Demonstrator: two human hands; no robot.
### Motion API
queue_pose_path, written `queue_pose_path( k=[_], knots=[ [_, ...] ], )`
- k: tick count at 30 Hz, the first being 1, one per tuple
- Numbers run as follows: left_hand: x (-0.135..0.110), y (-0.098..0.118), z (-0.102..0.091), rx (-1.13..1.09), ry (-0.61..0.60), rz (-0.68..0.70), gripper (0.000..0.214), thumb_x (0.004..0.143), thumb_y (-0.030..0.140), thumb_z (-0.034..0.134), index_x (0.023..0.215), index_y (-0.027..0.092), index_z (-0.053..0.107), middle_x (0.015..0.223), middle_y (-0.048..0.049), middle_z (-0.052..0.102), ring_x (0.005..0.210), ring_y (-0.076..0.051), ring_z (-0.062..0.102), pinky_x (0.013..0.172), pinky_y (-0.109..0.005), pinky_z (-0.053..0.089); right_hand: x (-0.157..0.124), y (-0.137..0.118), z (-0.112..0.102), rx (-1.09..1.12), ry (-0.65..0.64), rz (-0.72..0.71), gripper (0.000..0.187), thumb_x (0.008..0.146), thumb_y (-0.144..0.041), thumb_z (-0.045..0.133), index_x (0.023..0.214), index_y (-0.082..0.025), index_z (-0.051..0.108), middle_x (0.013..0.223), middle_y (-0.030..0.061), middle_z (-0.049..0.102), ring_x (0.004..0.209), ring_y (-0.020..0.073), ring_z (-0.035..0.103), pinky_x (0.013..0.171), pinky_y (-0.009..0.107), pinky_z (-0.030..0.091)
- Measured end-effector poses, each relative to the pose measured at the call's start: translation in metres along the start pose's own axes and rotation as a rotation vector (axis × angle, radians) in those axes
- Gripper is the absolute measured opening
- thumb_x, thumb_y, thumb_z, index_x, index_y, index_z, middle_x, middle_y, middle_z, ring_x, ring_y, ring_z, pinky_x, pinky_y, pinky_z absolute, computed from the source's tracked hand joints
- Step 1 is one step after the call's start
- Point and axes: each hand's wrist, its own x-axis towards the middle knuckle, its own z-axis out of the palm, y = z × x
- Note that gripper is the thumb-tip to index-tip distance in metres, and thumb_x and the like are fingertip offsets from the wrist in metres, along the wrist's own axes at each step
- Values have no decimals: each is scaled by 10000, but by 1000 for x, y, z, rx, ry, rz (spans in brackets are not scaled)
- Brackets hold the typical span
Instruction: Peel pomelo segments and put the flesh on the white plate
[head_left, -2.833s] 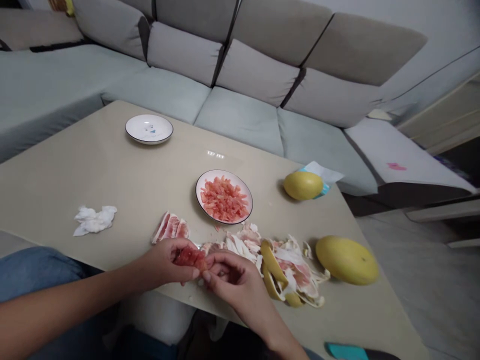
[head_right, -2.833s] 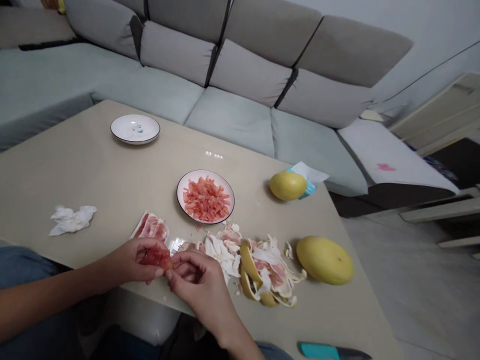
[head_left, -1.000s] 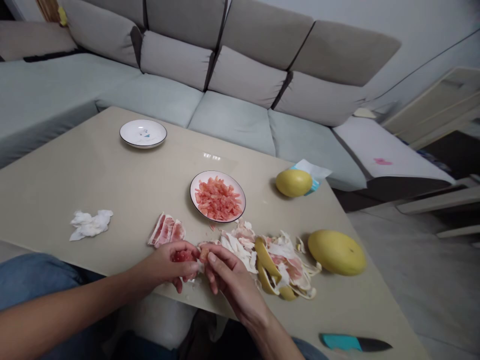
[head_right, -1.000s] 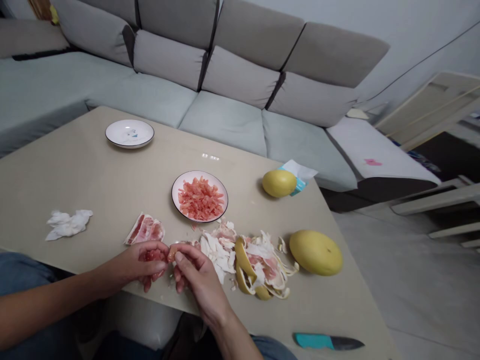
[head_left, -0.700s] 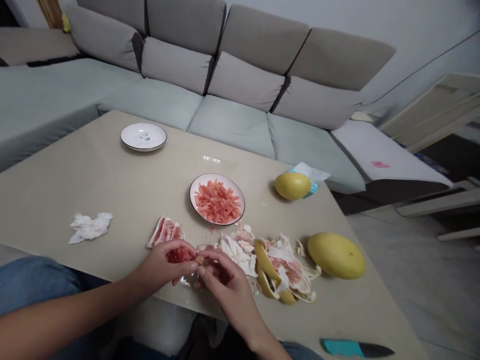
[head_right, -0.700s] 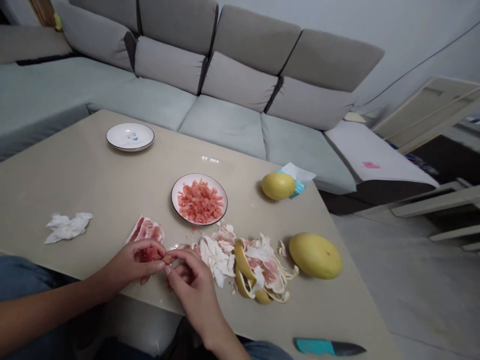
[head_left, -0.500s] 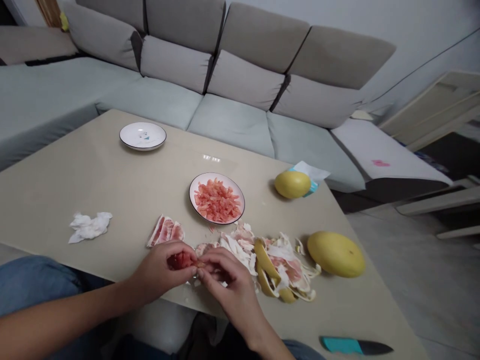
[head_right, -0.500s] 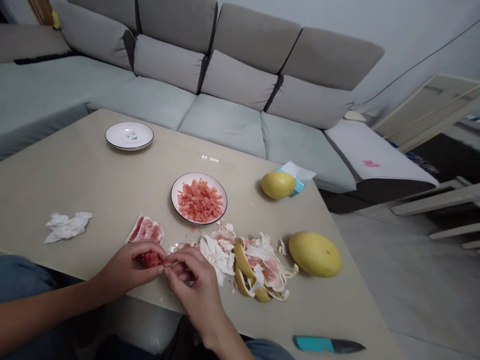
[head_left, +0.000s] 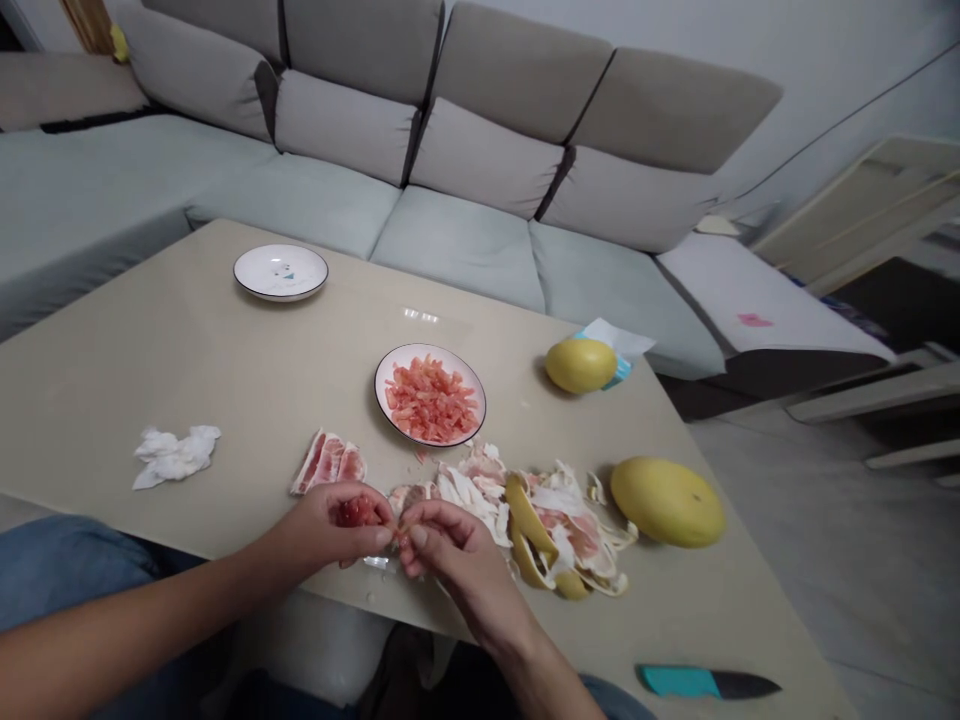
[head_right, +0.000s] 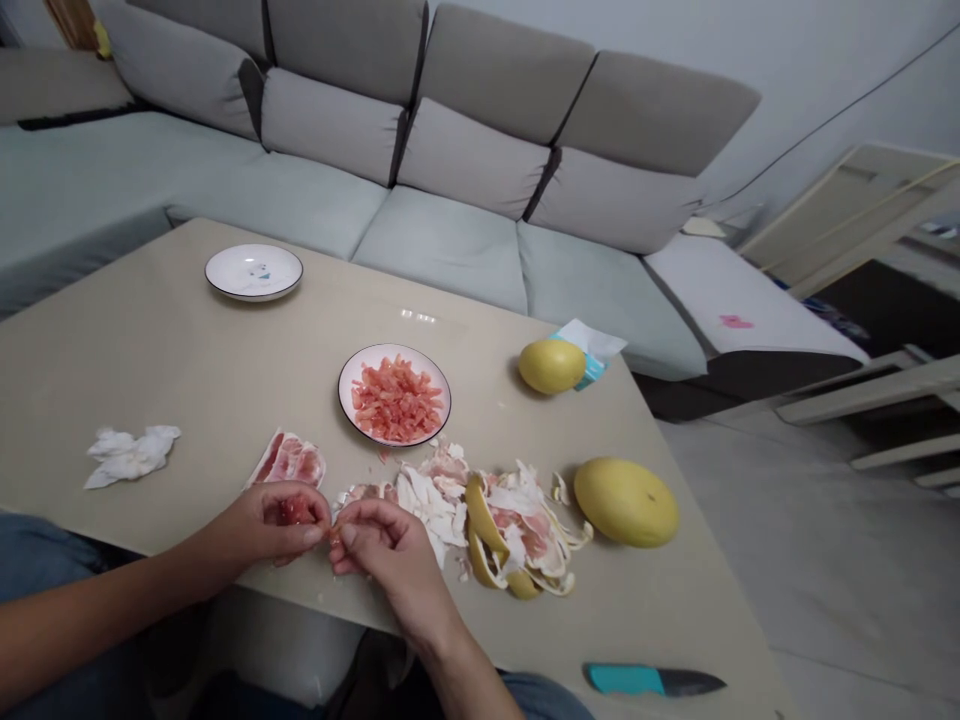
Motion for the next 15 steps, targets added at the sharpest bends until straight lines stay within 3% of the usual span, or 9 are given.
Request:
queue_pose_path(
  k=[4, 9, 13, 15],
  knots=[
    [0, 2, -2, -144, -51, 27, 236, 757, 373, 706, 822, 151, 658, 613, 36, 543, 492, -66, 413, 467, -197, 315, 1, 1, -1, 82, 8, 9, 293, 683, -349, 826, 841, -144, 690, 711, 9, 662, 628, 98, 611, 582, 191, 495],
    [4, 22, -6, -107, 30, 57, 247, 773, 386, 696, 807, 145, 649, 647, 27, 533, 533, -78, 438, 498, -199, 343, 2, -15, -2, 82, 52, -26, 301, 691, -359, 814, 844, -142, 672, 706, 12, 660, 618, 99, 612, 573, 188, 495],
    [33, 45, -11, 0, 76, 83, 331, 772, 463, 670, 905, 163, 632, 540, 60, 480, 430, -84, 400, 432, -206, 297, 15, -47, -13, -190, 111, -179, 266, 762, -391, 725, 879, -162, 659, 756, 23, 675, 671, 134, 636, 608, 236, 517],
    [57, 57, -12, 94, 183, 199, 313, 749, 451, 691, 787, 147, 626, 562, 44, 506, 466, -87, 423, 456, -208, 305, 31, -63, -26, -427, 201, -326, 260, 793, -413, 663, 894, -173, 655, 790, 22, 684, 720, 148, 643, 713, 287, 532]
  ],
)
